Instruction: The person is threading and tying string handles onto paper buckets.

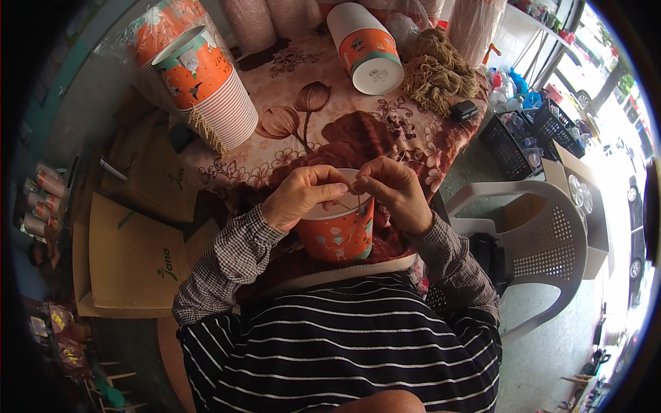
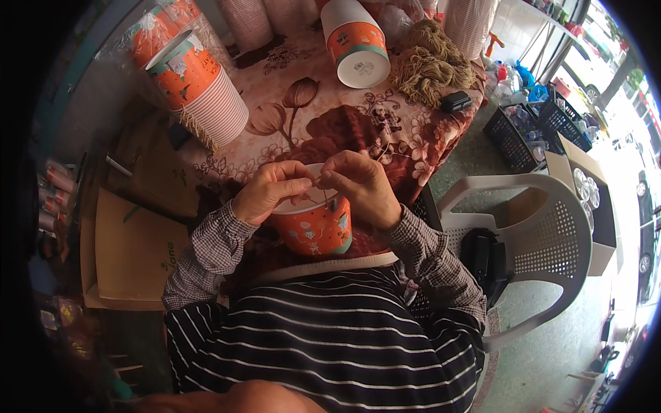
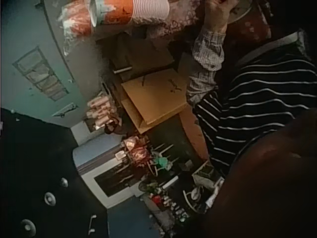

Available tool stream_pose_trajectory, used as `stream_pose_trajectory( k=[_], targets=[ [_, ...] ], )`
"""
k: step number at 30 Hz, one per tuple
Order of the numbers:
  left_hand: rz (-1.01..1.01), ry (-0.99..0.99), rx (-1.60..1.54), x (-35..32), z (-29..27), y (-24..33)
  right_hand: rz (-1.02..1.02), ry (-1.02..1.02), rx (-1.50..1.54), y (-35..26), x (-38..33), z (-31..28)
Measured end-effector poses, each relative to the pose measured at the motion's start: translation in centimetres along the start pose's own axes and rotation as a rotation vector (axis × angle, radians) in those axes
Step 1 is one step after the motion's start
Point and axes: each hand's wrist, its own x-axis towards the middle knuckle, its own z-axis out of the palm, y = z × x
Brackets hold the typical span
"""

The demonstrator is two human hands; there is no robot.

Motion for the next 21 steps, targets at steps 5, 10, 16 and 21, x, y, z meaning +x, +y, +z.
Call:
stream_pose_trajectory(
  k=[5,10,16,21],
  targets=[
    [0.014,-0.004,0.058,0.0,0.2,0.0,0.116,-0.060,0.096,-0.5,0.1,-0.7],
    [-0.001,-0.004,0.110,0.0,0.0,-0.3,0.097,-0.067,0.052,-0.5,0.3,-1.6],
    [-0.032,0.017,0.103,0.1,0.1,0.0,0.122,-0.045,0.005,-0.9,0.4,-1.8],
    [-0.039,0.019,0.109,0.1,-0.1,-0.1,0.066,-0.073,-0.071,0.0,0.6,-2.4]
  ],
)
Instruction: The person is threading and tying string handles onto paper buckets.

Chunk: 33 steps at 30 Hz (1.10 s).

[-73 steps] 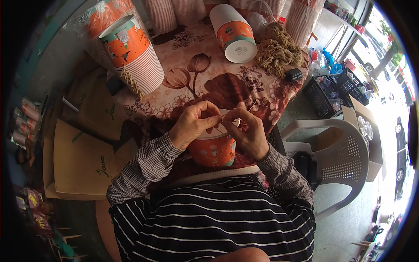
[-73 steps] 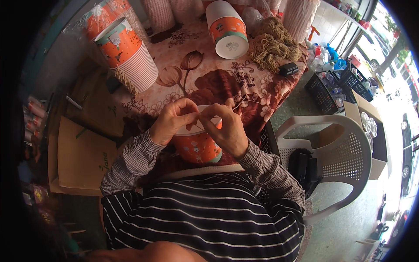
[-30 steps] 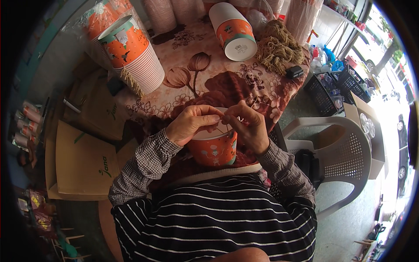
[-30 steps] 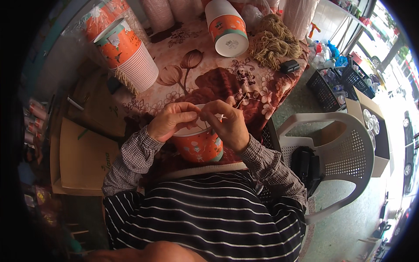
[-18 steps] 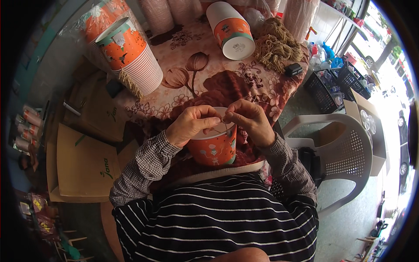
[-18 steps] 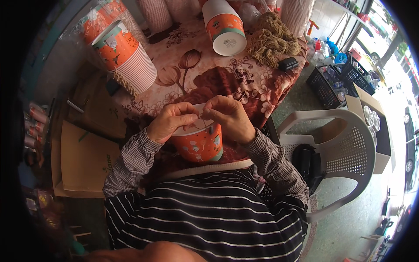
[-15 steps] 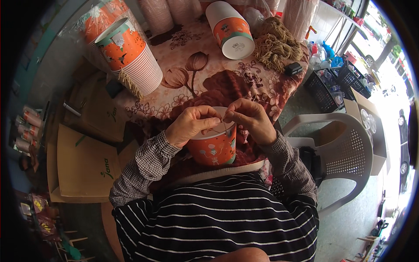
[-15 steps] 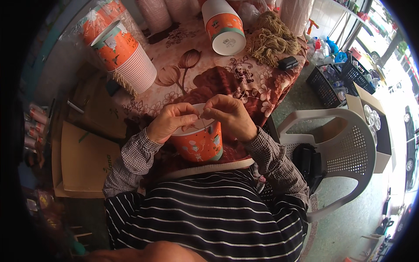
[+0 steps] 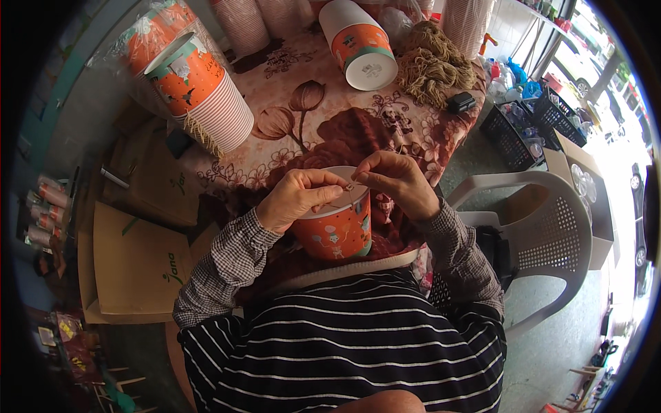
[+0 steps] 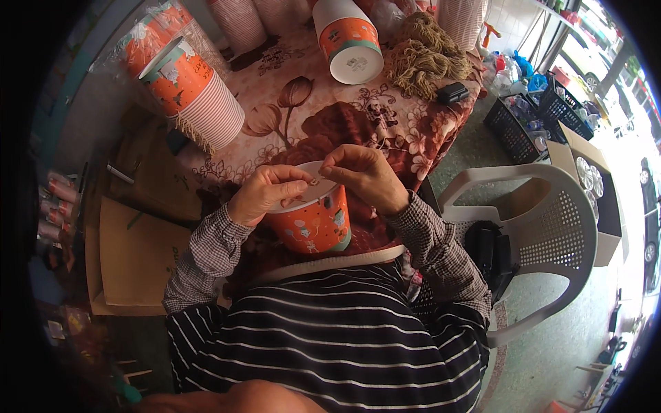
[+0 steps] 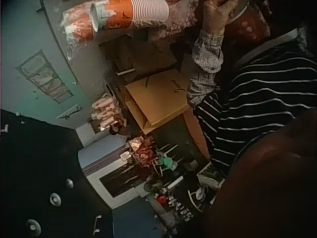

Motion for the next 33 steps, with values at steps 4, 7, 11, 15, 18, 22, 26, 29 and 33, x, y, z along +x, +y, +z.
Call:
stream_pose_trajectory(
  k=[4,7,11,15,18,22,26,29,33],
  targets=[
    [0.029,0.008,0.031,0.0,0.0,-0.2,-0.007,0.040,0.028,-0.1,0.0,0.2],
    [0.033,0.016,0.027,0.0,-0.1,-0.5,0.036,0.050,0.056,-0.7,-0.2,0.4],
    [0.044,-0.008,0.042,-0.2,-0.2,-0.1,0.111,0.002,-0.021,-1.2,-0.3,0.4],
    [0.083,0.042,0.156,-0.7,-0.2,0.6,0.123,-0.051,0.237,-0.2,-0.3,1.6],
    [0.166,0.102,0.235,-1.1,-0.9,0.5,0.202,-0.103,0.317,-0.5,-0.6,2.1],
    [0.290,0.184,0.288,-1.2,-1.4,-0.6,0.075,-0.077,0.366,-0.1,-0.8,4.1],
    [0.344,0.283,0.514,-1.5,-0.7,-0.5,0.098,-0.024,0.214,-0.2,-0.7,3.7],
    [0.608,0.316,0.689,-1.3,0.2,-0.7,-0.122,0.111,-0.306,0.8,-0.8,3.3],
    [0.662,0.288,0.719,-1.7,-0.1,-0.1,0.005,0.051,-0.081,-0.1,-0.9,3.3]
  ],
)
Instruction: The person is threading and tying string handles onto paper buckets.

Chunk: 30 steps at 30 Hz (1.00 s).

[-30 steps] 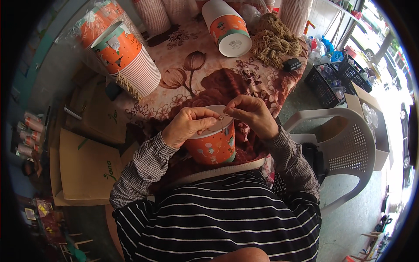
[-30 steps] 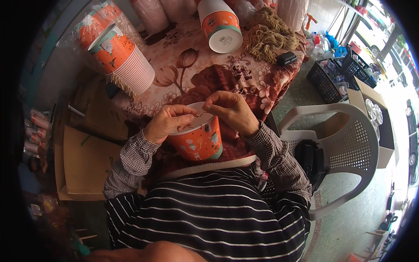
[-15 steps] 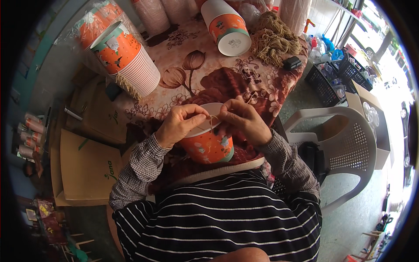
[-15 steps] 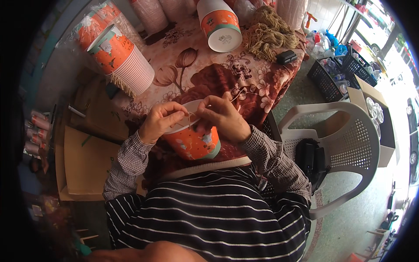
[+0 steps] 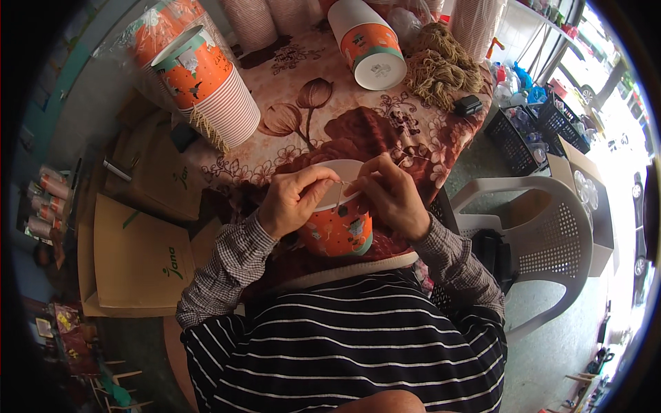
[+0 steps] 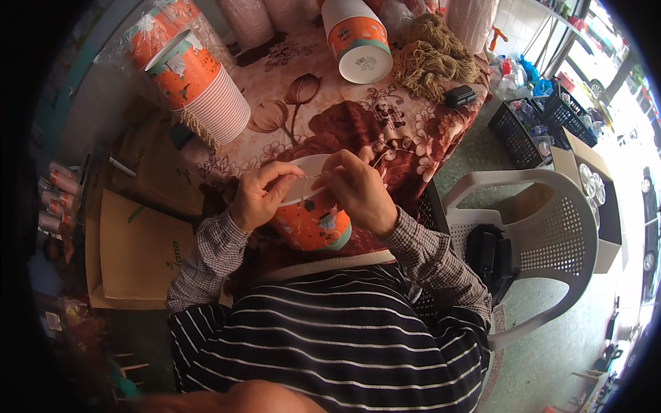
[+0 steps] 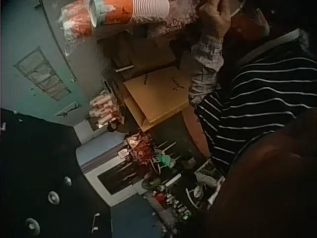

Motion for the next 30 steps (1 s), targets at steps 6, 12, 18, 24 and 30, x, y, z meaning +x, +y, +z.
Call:
stream_pose_trajectory(
  k=[6,12,18,24,30],
  targets=[
    [-0.190,-0.210,-0.235,0.5,-1.9,-2.2,0.135,-0.152,0.348,-1.3,-0.3,0.5],
    [-0.234,-0.225,-0.370,-1.0,-1.4,-3.8,0.219,-0.172,0.348,0.0,0.1,1.0],
    [0.003,-0.143,-0.204,-0.4,-1.8,-3.0,0.133,-0.125,0.312,-0.1,0.0,1.3],
    [0.101,-0.135,0.041,0.9,-2.9,-0.7,0.114,-0.101,0.321,-0.1,0.2,1.0],
    [0.031,-0.218,0.006,1.4,-2.5,0.4,0.107,-0.096,0.306,0.1,0.1,0.9]
  ],
)
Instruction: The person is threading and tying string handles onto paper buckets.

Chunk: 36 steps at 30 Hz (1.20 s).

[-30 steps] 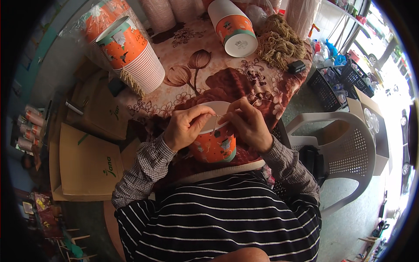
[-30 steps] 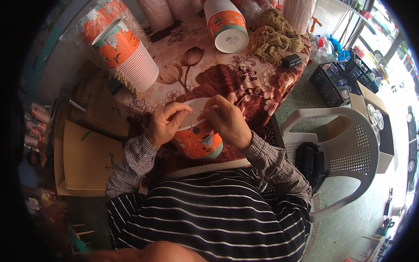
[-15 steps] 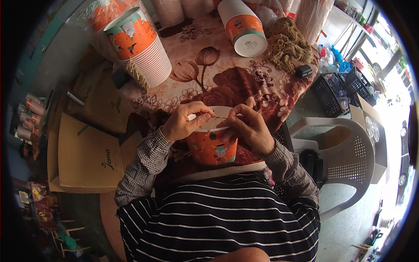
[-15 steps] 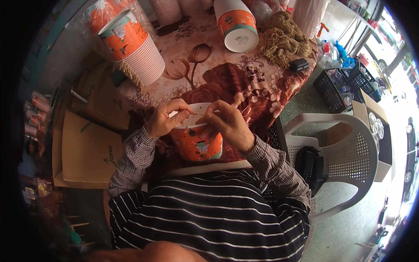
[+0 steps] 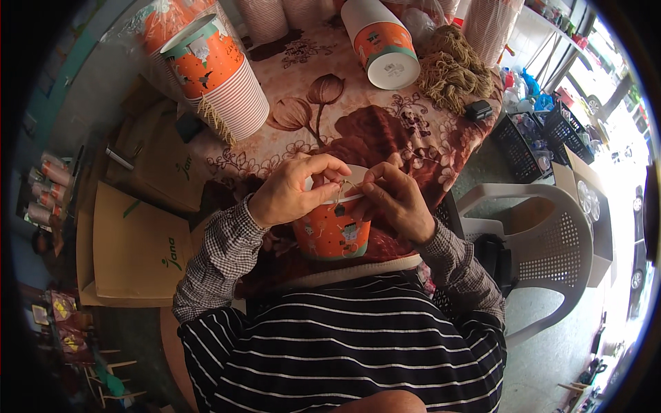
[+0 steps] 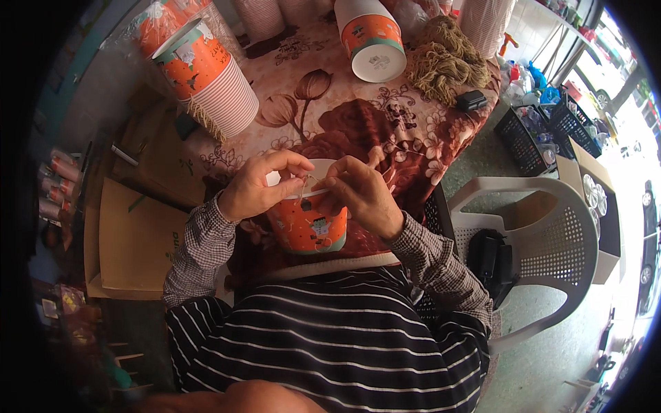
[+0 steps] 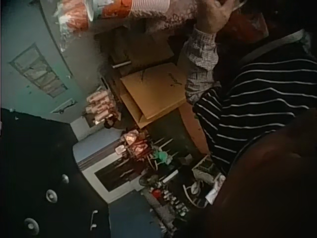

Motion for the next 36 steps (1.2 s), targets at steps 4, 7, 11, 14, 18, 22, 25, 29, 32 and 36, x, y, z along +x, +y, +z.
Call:
stream_pose_trajectory(
  k=[4,7,11,14,18,22,25,29,32,36],
  targets=[
    [-0.276,-0.038,-0.327,0.1,0.7,-0.1,-0.001,-0.013,-0.032,-0.1,-0.1,0.0],
    [-0.351,-0.026,-0.494,0.2,0.9,-0.5,0.001,-0.018,-0.064,-0.1,0.0,-0.2],
    [-0.432,-0.043,-0.602,0.6,0.3,0.0,0.004,-0.013,-0.022,0.2,0.1,-0.2],
    [-0.377,-0.054,-0.581,0.6,0.2,-0.4,0.003,-0.010,-0.025,0.1,0.0,0.0],
    [-0.408,-0.050,-0.629,0.4,0.2,-0.2,0.015,0.001,-0.006,-0.1,0.0,-0.1],
    [-0.471,-0.061,-0.543,0.2,0.8,-0.6,-0.040,0.008,-0.066,0.3,0.1,-0.2],
    [-0.404,-0.061,-0.537,0.3,1.5,-1.1,-0.160,0.092,-0.263,0.5,-0.1,0.0],
    [-0.404,-0.090,-0.589,0.7,1.7,-0.6,-0.371,0.285,-0.428,1.6,0.4,-0.4],
    [-0.437,-0.045,-0.644,0.8,1.7,-0.1,-0.479,0.293,-0.678,1.2,0.7,-1.6],
    [-0.449,-0.069,-0.608,0.7,1.5,-0.3,-0.270,0.176,-0.447,0.4,0.2,-1.1]
  ],
)
